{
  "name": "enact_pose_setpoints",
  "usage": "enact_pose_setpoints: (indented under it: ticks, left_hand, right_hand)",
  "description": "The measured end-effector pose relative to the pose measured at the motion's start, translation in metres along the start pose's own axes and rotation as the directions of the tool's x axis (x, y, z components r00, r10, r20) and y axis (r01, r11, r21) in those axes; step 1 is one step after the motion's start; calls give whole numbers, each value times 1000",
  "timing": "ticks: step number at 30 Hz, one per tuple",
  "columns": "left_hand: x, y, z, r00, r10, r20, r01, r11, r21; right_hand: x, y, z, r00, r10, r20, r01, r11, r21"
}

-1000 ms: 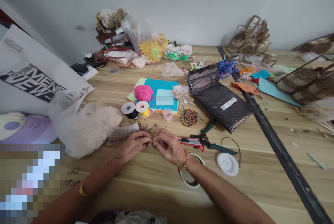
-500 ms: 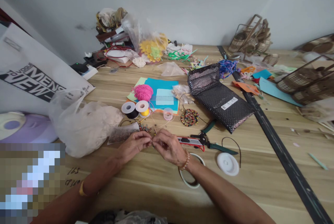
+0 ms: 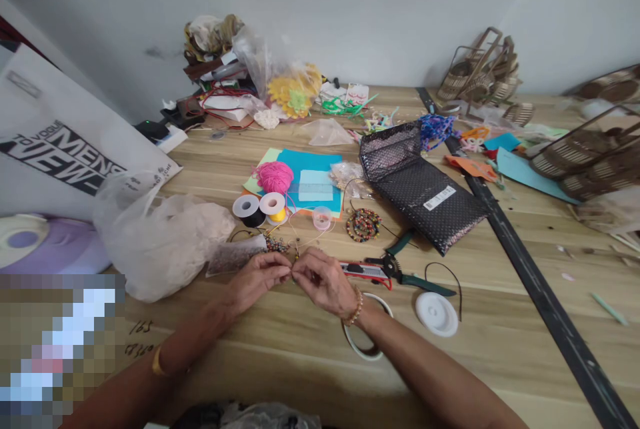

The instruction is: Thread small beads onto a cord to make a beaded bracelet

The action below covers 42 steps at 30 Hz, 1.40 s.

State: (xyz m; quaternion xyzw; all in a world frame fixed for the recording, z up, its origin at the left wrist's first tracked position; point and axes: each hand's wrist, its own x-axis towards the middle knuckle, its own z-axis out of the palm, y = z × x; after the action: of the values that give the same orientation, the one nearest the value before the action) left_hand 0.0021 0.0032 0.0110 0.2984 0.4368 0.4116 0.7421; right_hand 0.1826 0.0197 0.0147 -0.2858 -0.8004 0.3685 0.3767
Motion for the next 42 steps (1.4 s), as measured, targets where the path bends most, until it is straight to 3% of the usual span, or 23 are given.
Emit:
enact_pose_setpoints:
  ticks: [11, 21, 33, 42]
  left_hand:
    - [-2, 1, 0, 996, 57, -62, -46, 983, 175]
    - [0, -5, -6, 987, 158, -37, -140, 945, 294]
    - [-7, 9, 4, 963, 261, -59, -194, 834, 516]
    - [-8, 7, 5, 954, 296, -44, -225, 807, 546]
  right_hand:
    - [0, 2, 0, 999, 31, -22, -30, 998, 46]
    - [-1, 3, 1, 997, 77, -25, -76, 997, 32]
    - [0, 2, 1, 996, 76, -42, -75, 997, 25]
    - [-2, 6, 2, 993, 105, -57, -103, 994, 36]
